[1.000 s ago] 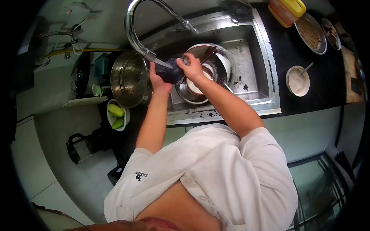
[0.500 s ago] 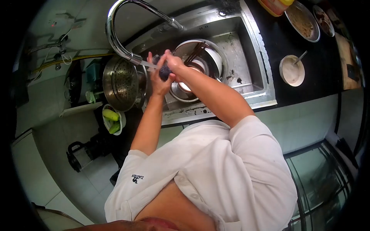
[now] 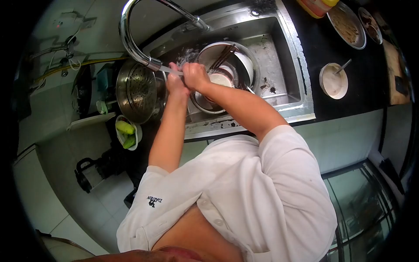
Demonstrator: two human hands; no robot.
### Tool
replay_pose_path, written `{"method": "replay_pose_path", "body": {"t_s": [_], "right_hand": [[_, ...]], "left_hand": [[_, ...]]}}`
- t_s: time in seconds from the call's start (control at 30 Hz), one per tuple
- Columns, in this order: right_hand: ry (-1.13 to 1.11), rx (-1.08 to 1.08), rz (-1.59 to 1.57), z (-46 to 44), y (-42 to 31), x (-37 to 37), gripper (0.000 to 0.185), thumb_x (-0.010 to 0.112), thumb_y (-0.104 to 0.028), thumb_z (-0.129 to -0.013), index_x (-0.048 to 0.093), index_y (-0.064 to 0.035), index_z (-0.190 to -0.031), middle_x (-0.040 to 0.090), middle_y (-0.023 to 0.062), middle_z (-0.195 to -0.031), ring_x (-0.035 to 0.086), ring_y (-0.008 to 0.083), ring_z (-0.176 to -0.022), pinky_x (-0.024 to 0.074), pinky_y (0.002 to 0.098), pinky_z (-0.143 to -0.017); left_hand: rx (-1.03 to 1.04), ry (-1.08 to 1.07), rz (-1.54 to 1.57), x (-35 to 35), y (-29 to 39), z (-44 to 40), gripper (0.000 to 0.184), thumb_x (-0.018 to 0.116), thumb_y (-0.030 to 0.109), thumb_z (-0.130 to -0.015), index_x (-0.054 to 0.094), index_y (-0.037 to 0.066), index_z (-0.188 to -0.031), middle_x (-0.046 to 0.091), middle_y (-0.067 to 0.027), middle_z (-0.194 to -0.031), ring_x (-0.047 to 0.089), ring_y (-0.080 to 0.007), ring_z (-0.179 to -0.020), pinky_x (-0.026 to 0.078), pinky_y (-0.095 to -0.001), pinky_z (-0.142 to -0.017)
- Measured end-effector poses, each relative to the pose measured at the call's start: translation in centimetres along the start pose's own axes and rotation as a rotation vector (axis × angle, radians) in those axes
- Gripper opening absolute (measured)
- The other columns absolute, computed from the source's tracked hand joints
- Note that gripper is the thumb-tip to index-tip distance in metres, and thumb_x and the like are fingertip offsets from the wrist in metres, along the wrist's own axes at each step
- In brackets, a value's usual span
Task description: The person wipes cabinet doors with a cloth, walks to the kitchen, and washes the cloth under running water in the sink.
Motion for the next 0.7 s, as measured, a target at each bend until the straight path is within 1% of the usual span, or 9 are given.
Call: {"method": "replay_pose_path", "body": {"t_s": [0.13, 0.23, 0.27, 0.37, 0.4, 0.43, 0.53, 0.63, 0.7], "right_hand": [[-0.184, -0.307, 0.073, 0.1, 0.4, -1.4, 0.018, 0.049, -0.019, -0.088, 0.059, -0.0036, -0.086, 0.065, 0.0160, -0.078, 0.065, 0.0363, -0.074, 0.0525, 0.0474, -0.066], [-0.110, -0.366, 0.027, 0.1, 0.4, -2.7, 0.020, 0.048, -0.019, -0.088, 0.061, -0.0045, -0.090, 0.065, 0.0167, -0.083, 0.064, 0.0363, -0.076, 0.0518, 0.0482, -0.067], [-0.206, -0.208, -0.036, 0.0, 1.0, -2.5, 0.030, 0.052, -0.029, -0.090, 0.058, -0.0040, -0.105, 0.063, 0.0208, -0.090, 0.064, 0.0365, -0.085, 0.0529, 0.0451, -0.072], [0.068, 0.398, -0.480, 1.2, 2.6, -0.3, 0.051, 0.055, -0.045, -0.091, 0.049, -0.0026, -0.120, 0.062, 0.0226, -0.102, 0.063, 0.0354, -0.097, 0.0523, 0.0393, -0.081], [-0.028, 0.771, -0.850, 1.6, 2.9, 0.3, 0.067, 0.057, -0.057, -0.089, 0.041, -0.0051, -0.129, 0.059, 0.0218, -0.115, 0.058, 0.0330, -0.109, 0.0485, 0.0419, -0.090], [-0.058, 1.081, -1.096, 1.3, -0.8, -3.0, 0.063, 0.048, -0.062, -0.091, 0.047, -0.0093, -0.127, 0.058, 0.0161, -0.121, 0.055, 0.0310, -0.114, 0.0457, 0.0515, -0.092], [-0.337, 1.144, -1.700, 1.4, -0.7, -2.2, 0.067, 0.030, -0.070, -0.093, 0.059, -0.0145, -0.116, 0.061, 0.0095, -0.119, 0.056, 0.0289, -0.113, 0.0450, 0.0533, -0.092], [-0.258, 1.090, -1.834, 1.1, 1.6, -0.7, 0.055, 0.032, -0.053, -0.100, 0.061, -0.0084, -0.110, 0.067, 0.0091, -0.104, 0.064, 0.0260, -0.097, 0.0491, 0.0409, -0.091], [-0.281, 1.112, -1.758, 0.7, 0.5, -1.8, 0.046, 0.035, -0.044, -0.100, 0.061, -0.0077, -0.106, 0.067, 0.0097, -0.101, 0.065, 0.0254, -0.092, 0.0501, 0.0403, -0.089]], "left_hand": [[-0.491, -0.130, -0.134, 2.0, 1.0, 2.1, 0.036, 0.048, 0.042, -0.098, 0.057, 0.007, -0.097, 0.063, -0.0094, -0.098, 0.060, -0.0273, -0.097, 0.045, -0.0476, -0.093], [-0.502, -0.162, -0.096, 0.3, -0.1, -1.3, 0.042, 0.045, 0.045, -0.098, 0.060, 0.006, -0.101, 0.064, -0.0124, -0.105, 0.060, -0.0300, -0.101, 0.045, -0.0474, -0.093], [-0.348, -0.143, -0.105, -0.7, 0.1, -2.1, 0.038, 0.052, 0.040, -0.097, 0.063, 0.003, -0.098, 0.064, -0.0119, -0.101, 0.061, -0.0259, -0.094, 0.048, -0.0422, -0.088], [0.195, -0.139, -0.249, 1.4, 1.7, 1.8, 0.029, 0.064, 0.028, -0.092, 0.066, -0.001, -0.094, 0.063, -0.0083, -0.091, 0.060, -0.0211, -0.086, 0.049, -0.0324, -0.081], [0.319, -0.225, -0.318, 1.3, 1.5, 2.0, 0.042, 0.068, 0.020, -0.090, 0.057, -0.005, -0.122, 0.063, -0.0097, -0.098, 0.059, -0.0203, -0.091, 0.048, -0.0309, -0.085], [0.438, -0.282, -0.451, 1.5, 1.7, 3.2, 0.051, 0.069, 0.020, -0.089, 0.050, -0.003, -0.130, 0.063, -0.0108, -0.102, 0.059, -0.0211, -0.095, 0.047, -0.0320, -0.087], [0.885, -0.541, -0.906, 1.9, 1.8, 5.5, 0.080, 0.070, 0.015, -0.086, 0.023, -0.002, -0.148, 0.057, -0.0173, -0.128, 0.055, -0.0264, -0.117, 0.040, -0.0349, -0.102], [0.896, -0.675, -1.200, 1.7, 2.5, 6.4, 0.097, 0.079, 0.040, -0.074, 0.028, 0.007, -0.149, 0.040, -0.0259, -0.144, 0.038, -0.0368, -0.135, 0.030, -0.0426, -0.110], [1.136, -0.646, -1.392, 2.5, 3.1, 7.0, 0.096, 0.078, 0.050, -0.070, 0.036, 0.007, -0.145, 0.040, -0.0268, -0.143, 0.039, -0.0396, -0.134, 0.030, -0.0452, -0.110]]}}
Point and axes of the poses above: each hand's wrist, its own z-axis away from the middle knuckle, its own x-axis out of the palm, y = z × x, the point moved 3 cm from there along -z, towards the middle knuckle
